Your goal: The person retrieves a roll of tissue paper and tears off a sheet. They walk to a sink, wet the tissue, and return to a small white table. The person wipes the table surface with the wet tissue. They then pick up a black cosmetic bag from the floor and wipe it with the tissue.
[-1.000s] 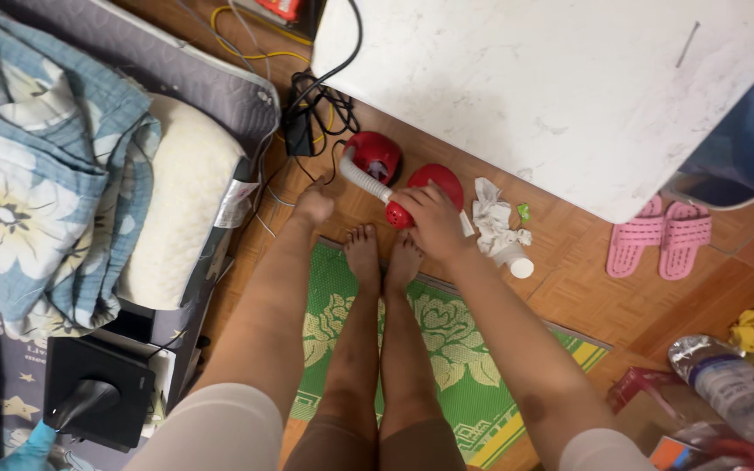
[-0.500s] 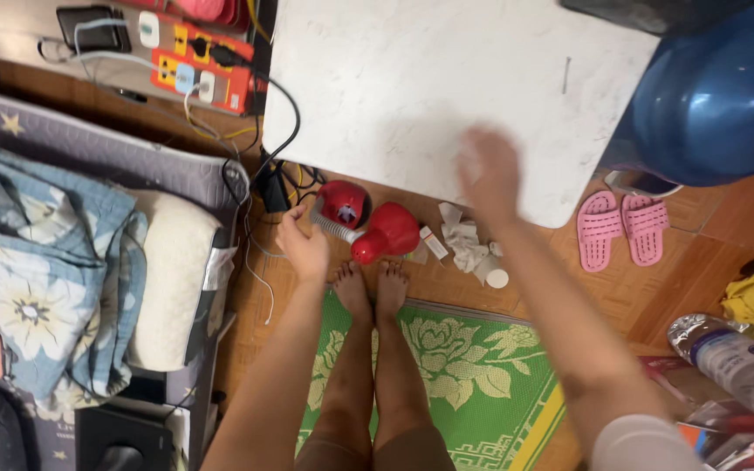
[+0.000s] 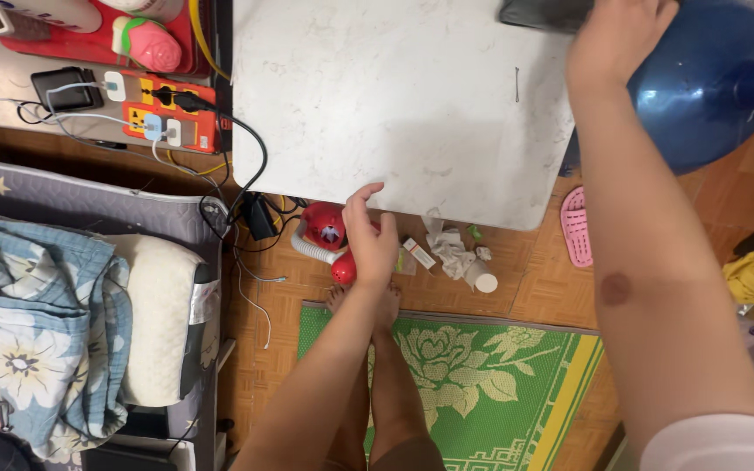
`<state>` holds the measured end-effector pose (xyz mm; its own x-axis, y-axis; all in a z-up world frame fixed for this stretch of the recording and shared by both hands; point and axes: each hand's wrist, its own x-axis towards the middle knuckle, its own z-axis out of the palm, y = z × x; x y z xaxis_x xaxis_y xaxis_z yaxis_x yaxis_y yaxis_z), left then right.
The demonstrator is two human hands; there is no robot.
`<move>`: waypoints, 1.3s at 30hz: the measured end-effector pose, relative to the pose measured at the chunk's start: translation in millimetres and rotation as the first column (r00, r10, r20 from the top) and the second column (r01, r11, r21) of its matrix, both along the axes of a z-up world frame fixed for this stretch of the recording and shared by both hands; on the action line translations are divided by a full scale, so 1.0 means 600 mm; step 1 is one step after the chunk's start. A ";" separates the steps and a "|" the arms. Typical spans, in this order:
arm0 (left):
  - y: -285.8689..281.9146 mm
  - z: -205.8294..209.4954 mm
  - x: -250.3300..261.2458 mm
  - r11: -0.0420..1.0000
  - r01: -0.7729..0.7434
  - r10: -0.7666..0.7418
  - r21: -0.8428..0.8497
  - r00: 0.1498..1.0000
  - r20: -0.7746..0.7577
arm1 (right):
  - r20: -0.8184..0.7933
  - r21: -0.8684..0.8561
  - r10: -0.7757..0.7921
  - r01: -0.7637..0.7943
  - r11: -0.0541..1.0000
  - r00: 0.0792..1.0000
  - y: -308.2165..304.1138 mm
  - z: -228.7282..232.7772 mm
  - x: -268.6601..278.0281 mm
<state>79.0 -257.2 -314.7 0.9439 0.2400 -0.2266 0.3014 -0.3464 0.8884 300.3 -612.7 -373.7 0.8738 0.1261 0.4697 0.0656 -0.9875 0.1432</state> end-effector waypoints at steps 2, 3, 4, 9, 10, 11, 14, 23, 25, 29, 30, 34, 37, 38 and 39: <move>-0.012 0.011 0.002 0.997 0.007 -0.013 -0.081 0.997 -0.073 | 0.039 0.003 0.046 -0.046 0.999 0.998 0.008 0.020 -0.023; -0.014 0.014 0.004 0.996 0.015 -0.022 -0.084 0.997 -0.072 | 0.069 0.021 0.077 -0.079 0.997 0.995 0.015 0.026 -0.031; -0.016 0.016 0.006 0.996 0.024 -0.031 -0.088 0.997 -0.072 | 0.048 0.034 0.082 -0.083 0.996 0.996 0.017 0.033 -0.042; -0.031 0.028 0.022 0.994 0.100 -0.100 -0.035 0.995 0.014 | 0.038 0.116 0.154 -0.157 0.981 0.987 0.015 0.049 -0.077; -0.035 0.036 0.028 0.992 0.093 -0.098 -0.083 0.994 -0.055 | 0.066 0.121 0.173 -0.180 0.976 0.983 0.015 0.054 -0.082; -0.039 0.046 0.034 0.988 0.083 -0.099 -0.130 0.987 -0.125 | 0.094 0.124 0.192 -0.203 0.971 0.977 0.016 0.061 -0.088; -0.047 0.074 0.052 0.977 0.106 -0.132 -0.188 0.982 -0.135 | 0.119 0.171 0.238 -0.256 0.951 0.964 0.027 0.094 -0.114; -0.079 0.119 0.055 0.936 0.258 -0.262 -0.239 0.965 0.012 | 0.128 0.234 0.270 -0.294 0.927 0.954 0.109 0.227 -0.274; -0.094 0.123 0.048 0.911 0.217 -0.256 -0.352 0.964 -0.068 | 0.122 0.254 0.247 -0.271 0.928 0.961 0.125 0.241 -0.302; -0.112 0.122 0.019 0.879 0.104 -0.194 -0.466 0.970 -0.149 | 0.151 0.283 0.206 -0.242 0.928 0.967 0.155 0.244 -0.349; -0.113 0.120 0.013 0.867 0.092 -0.204 -0.490 0.962 -0.181 | 0.163 0.293 0.194 -0.236 0.926 0.967 0.163 0.241 -0.362; -0.104 0.104 -0.010 0.865 0.055 -0.218 -0.499 0.936 -0.275 | 0.118 0.343 0.206 -0.235 0.909 0.971 0.180 0.226 -0.418; -0.104 0.075 -0.029 0.915 0.094 -0.224 -0.393 0.927 -0.300 | 0.085 0.356 0.197 -0.215 0.909 0.977 0.186 0.203 -0.456; -0.106 0.062 -0.038 0.931 0.113 -0.227 -0.346 0.924 -0.307 | 0.065 0.373 0.193 -0.203 0.906 0.979 0.186 0.196 -0.470; -0.108 0.048 -0.048 0.932 0.113 -0.222 -0.344 0.928 -0.298 | 0.044 0.392 0.190 -0.192 0.900 0.981 0.188 0.187 -0.484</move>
